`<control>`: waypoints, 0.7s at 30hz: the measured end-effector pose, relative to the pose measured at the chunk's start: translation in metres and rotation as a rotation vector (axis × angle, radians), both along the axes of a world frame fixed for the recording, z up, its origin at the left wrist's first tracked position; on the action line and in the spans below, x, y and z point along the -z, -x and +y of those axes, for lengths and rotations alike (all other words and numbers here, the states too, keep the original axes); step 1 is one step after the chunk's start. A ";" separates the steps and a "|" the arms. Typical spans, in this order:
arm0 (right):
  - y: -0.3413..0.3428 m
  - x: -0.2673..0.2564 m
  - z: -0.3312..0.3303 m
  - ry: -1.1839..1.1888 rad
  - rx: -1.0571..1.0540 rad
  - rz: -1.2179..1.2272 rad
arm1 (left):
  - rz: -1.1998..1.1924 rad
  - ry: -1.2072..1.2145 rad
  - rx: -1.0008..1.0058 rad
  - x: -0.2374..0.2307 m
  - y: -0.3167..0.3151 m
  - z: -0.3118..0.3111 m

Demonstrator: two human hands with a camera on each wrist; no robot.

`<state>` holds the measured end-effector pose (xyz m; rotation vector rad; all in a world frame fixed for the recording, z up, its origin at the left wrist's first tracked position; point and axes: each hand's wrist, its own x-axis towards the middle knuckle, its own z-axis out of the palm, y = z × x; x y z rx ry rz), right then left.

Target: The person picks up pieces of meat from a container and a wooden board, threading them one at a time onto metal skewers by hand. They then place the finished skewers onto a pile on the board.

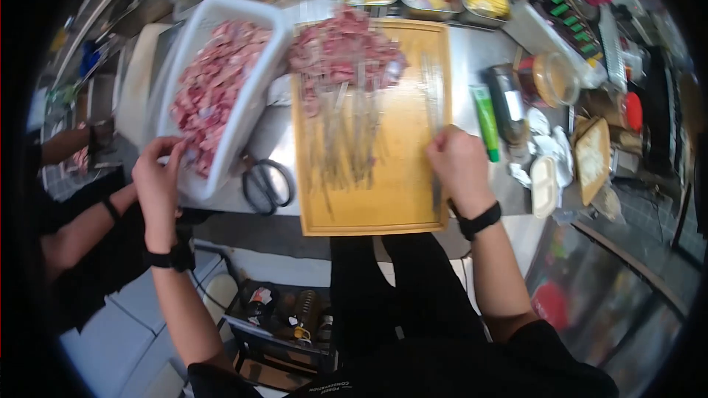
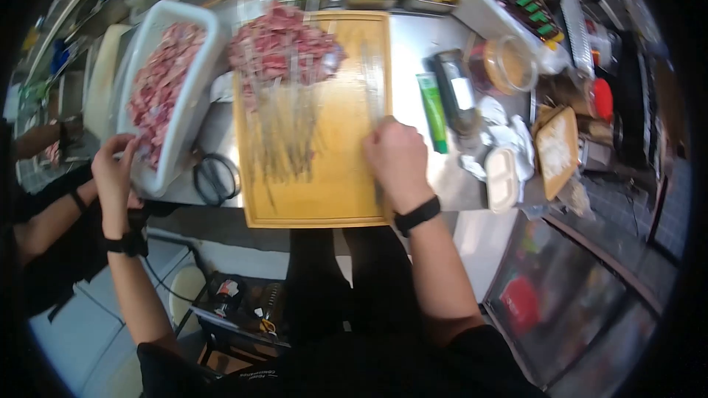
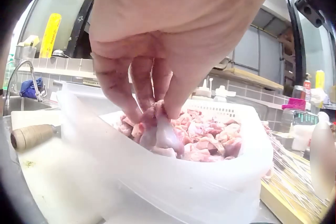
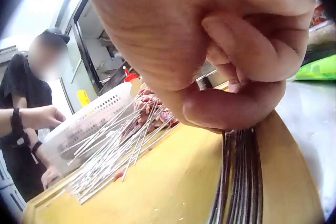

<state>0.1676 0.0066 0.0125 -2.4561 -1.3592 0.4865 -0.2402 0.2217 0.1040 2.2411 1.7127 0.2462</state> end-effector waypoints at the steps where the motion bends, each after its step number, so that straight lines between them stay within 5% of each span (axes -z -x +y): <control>1: -0.002 0.000 -0.001 -0.044 0.004 0.054 | -0.006 -0.018 -0.029 -0.004 -0.002 -0.003; 6: -0.007 -0.009 -0.006 -0.101 0.049 0.231 | -0.070 0.055 -0.164 -0.005 0.006 0.000; 8: -0.007 -0.012 -0.010 -0.161 0.113 0.328 | -0.088 -0.082 0.033 0.004 0.005 -0.003; 10: -0.011 -0.008 -0.018 -0.196 0.101 0.373 | -0.099 -0.003 -0.034 -0.001 -0.009 -0.009; 12: -0.012 -0.015 -0.024 -0.231 0.124 0.419 | -0.009 0.061 0.138 -0.002 -0.009 -0.007; 21: -0.016 -0.026 -0.048 -0.191 0.152 0.515 | 0.054 0.124 0.196 0.008 0.005 0.022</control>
